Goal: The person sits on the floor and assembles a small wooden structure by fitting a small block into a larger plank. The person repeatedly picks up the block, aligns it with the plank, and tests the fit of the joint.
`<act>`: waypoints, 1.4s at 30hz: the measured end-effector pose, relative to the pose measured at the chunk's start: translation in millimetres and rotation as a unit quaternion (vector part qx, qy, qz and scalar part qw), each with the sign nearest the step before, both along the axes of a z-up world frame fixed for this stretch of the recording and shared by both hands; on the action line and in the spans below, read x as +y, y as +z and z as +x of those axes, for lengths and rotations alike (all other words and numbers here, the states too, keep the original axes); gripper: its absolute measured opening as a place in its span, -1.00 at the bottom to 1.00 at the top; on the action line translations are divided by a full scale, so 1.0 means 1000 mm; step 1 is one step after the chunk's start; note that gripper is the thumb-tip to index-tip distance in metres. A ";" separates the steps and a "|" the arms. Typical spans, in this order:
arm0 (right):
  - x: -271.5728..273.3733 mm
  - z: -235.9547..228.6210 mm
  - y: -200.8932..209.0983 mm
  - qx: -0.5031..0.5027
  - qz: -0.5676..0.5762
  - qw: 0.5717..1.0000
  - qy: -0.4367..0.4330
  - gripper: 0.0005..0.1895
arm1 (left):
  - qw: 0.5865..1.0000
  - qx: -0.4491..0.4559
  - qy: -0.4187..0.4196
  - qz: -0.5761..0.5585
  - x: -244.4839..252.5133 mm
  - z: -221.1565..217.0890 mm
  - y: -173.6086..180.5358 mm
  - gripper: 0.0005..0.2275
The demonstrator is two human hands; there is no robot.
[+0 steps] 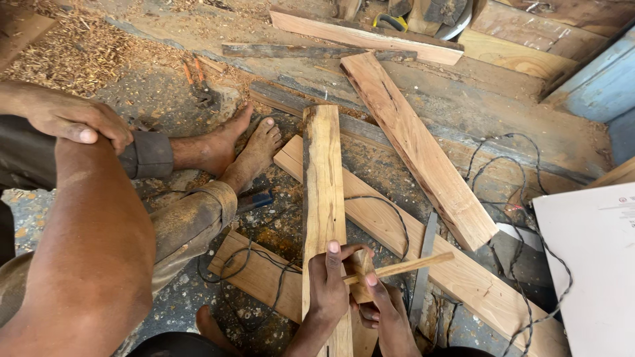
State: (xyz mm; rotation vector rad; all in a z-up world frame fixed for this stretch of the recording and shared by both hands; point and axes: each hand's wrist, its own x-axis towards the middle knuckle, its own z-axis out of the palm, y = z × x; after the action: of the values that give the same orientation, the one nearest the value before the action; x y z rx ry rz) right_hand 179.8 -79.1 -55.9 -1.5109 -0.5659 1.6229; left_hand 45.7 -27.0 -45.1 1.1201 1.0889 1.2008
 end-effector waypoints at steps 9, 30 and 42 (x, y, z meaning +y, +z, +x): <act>0.002 0.015 0.009 -0.025 0.047 0.998 -0.043 -0.31 | 0.965 -0.147 -0.214 -0.030 0.007 -0.012 0.019 -0.34; -0.001 0.088 0.009 -0.037 0.005 0.996 -0.082 -0.21 | 0.954 0.062 -0.241 0.170 -0.007 0.002 0.050 -0.16; -0.003 0.075 0.025 -0.223 0.066 0.972 -0.036 -0.33 | 0.933 0.110 -0.227 0.256 -0.010 0.005 0.042 -0.38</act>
State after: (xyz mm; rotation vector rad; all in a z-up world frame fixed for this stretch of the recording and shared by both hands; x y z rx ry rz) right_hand 255.0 -81.6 -30.7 -1.7807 -0.8342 1.1659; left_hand 51.2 -37.2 -3.1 1.8328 0.6238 1.0208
